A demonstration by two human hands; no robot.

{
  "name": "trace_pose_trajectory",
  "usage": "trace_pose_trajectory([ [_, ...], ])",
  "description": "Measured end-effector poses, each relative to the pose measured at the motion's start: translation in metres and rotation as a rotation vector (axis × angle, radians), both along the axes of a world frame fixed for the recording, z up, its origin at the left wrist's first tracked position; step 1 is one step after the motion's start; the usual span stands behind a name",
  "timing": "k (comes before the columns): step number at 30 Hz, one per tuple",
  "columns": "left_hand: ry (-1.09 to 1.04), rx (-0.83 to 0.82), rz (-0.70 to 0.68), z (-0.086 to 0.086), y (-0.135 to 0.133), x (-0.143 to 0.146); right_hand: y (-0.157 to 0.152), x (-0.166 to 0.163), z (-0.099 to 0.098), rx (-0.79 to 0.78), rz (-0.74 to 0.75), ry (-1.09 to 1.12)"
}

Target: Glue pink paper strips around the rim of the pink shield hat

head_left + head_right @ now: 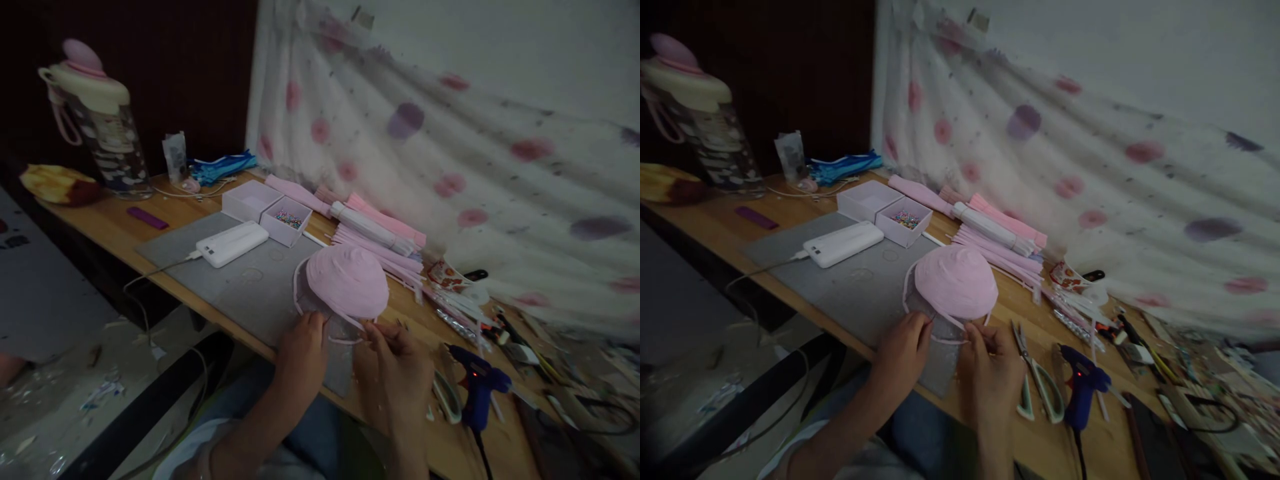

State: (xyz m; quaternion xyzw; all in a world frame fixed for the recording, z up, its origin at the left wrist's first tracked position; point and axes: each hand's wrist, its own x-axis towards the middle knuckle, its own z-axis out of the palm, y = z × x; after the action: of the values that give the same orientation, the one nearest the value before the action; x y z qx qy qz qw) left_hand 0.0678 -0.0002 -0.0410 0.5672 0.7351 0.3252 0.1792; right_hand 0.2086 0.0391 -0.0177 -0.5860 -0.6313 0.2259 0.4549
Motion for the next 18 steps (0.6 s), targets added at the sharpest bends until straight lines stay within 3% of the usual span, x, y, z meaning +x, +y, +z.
trace_pose_trajectory([
  [8, -0.008, 0.008, -0.008, 0.001, -0.001, -0.001, -0.004, -0.010, -0.017, 0.028, -0.087, 0.109],
  [18, -0.094, 0.028, 0.002, 0.001, -0.001, 0.001, -0.004, -0.019, -0.014, 0.081, -0.285, 0.110],
])
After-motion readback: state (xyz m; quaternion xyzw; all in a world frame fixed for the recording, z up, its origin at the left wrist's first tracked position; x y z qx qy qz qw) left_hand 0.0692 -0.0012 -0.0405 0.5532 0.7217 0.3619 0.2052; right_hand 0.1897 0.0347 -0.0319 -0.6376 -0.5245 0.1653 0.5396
